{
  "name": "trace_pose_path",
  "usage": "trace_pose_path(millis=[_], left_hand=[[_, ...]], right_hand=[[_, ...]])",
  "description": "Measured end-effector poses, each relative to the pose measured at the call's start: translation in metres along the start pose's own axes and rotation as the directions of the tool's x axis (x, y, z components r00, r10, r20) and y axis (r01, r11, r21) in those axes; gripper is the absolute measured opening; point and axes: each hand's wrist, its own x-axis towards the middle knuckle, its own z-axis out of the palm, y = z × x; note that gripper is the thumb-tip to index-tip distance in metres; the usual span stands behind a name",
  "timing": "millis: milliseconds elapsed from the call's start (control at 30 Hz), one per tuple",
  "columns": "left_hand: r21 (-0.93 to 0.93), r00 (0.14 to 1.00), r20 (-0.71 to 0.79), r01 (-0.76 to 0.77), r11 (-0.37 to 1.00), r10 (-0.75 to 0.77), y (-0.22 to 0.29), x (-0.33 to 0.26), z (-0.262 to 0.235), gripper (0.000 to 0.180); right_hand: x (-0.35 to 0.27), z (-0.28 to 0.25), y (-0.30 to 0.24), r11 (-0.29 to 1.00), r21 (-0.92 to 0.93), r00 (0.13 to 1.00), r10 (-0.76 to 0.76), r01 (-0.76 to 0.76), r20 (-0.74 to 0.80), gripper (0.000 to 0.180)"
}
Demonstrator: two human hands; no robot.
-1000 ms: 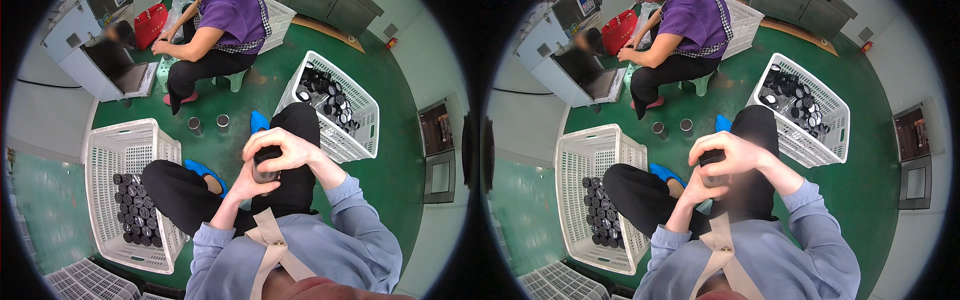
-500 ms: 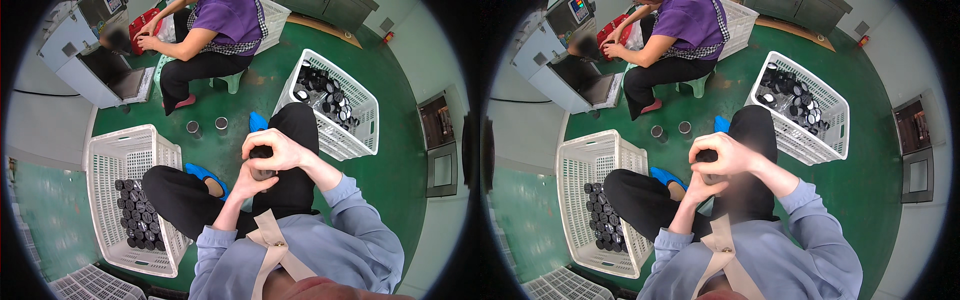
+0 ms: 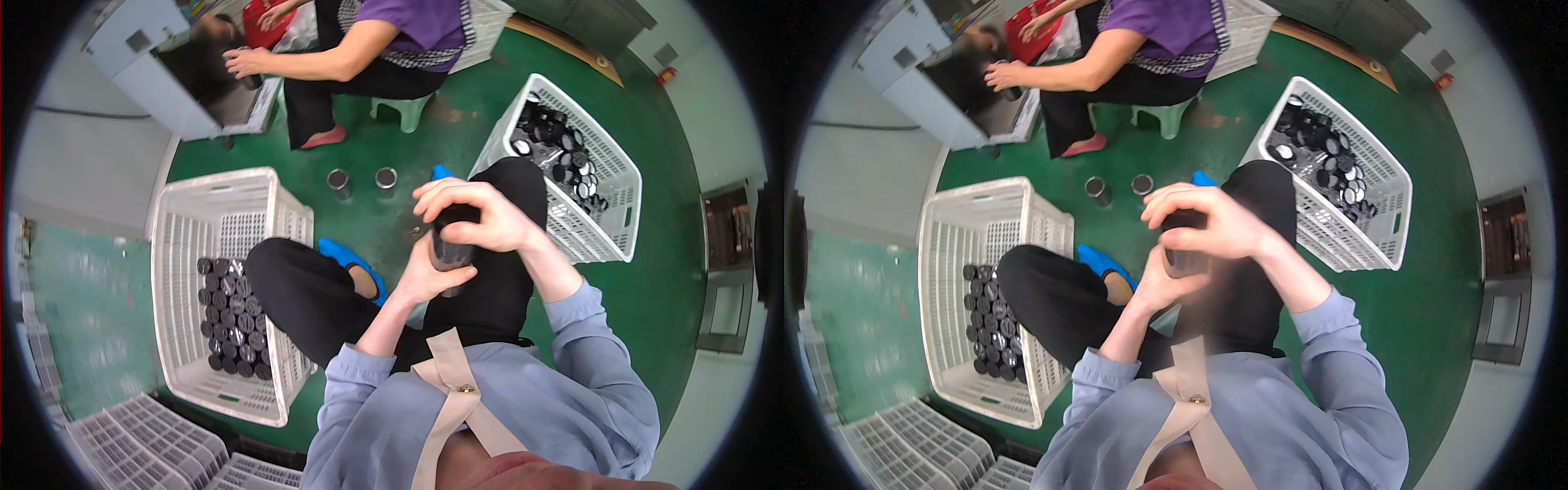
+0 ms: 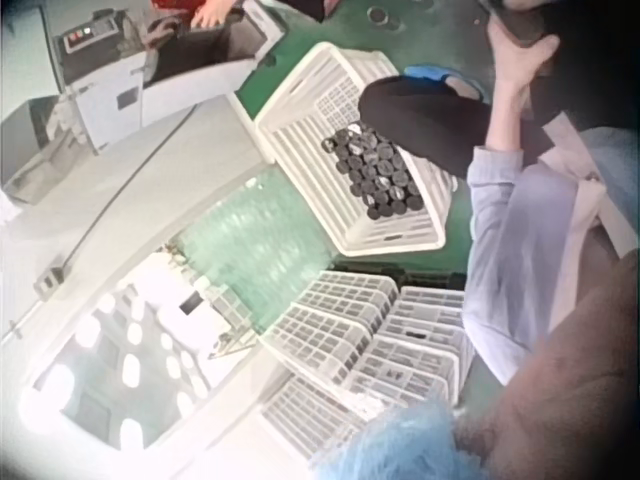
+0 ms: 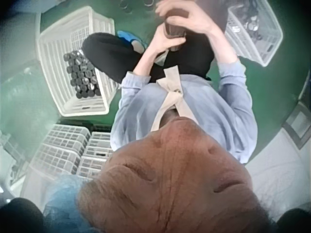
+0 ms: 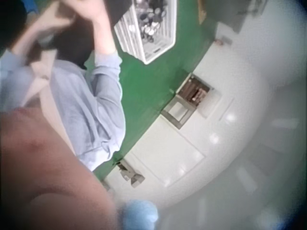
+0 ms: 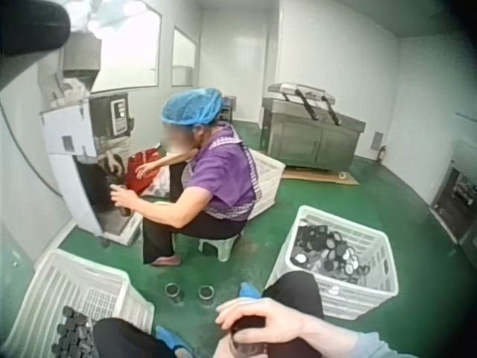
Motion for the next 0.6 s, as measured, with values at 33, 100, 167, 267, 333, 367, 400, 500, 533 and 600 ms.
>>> trace_pose_path(millis=[33,100,167,267,333,367,400,500,533,600], left_hand=[[-0.065,0.992,0.116,0.052,0.997,-0.044,-0.002,-0.001,-0.004,0.049],[-0.176,0.95,0.296,0.152,0.973,-0.095,0.003,-0.008,-0.002,0.043],[-0.148,0.963,0.251,0.135,0.98,-0.095,-0.009,-0.01,-0.006,0.041],[-0.139,0.972,0.176,0.18,0.974,-0.155,-0.016,-0.014,-0.001,0.043],[-0.015,0.987,0.041,0.158,0.987,-0.158,-0.025,-0.015,0.002,0.049],[-0.017,0.986,0.035,0.161,0.987,-0.16,-0.029,-0.017,0.003,0.049],[0.0,0.988,0.007,0.156,0.988,-0.156,-0.029,-0.016,0.007,0.053],[0.037,0.988,-0.047,0.149,0.988,-0.148,-0.028,-0.016,0.015,0.059],[0.035,0.988,-0.057,0.147,0.989,-0.145,-0.028,-0.016,0.017,0.06],[0.037,0.987,-0.077,0.145,0.989,-0.142,-0.029,-0.017,0.017,0.061]], right_hand=[[0.001,-0.001,-0.001,0.997,0.071,0.997,0.016,-0.022,0.077,0.022],[0.0,0.0,-0.013,0.944,0.219,0.955,0.201,-0.249,0.22,0.021],[0.001,0.009,-0.013,0.932,0.189,0.945,0.281,-0.31,0.166,0.01],[-0.006,0.017,-0.002,0.904,0.198,0.925,0.375,-0.38,0.065,0.01],[-0.01,0.021,0.007,0.892,0.216,0.916,0.401,-0.397,0.025,0.012],[-0.013,0.022,0.01,0.898,0.216,0.92,0.392,-0.383,0.002,0.014],[-0.015,0.021,0.012,0.905,0.212,0.924,0.382,-0.369,-0.023,0.015],[-0.023,0.021,0.014,0.911,0.181,0.92,0.386,-0.37,-0.063,0.017],[-0.025,0.02,0.015,0.911,0.182,0.92,0.387,-0.371,-0.062,0.017],[-0.027,0.02,0.016,0.902,0.176,0.911,0.41,-0.395,-0.055,0.015]])
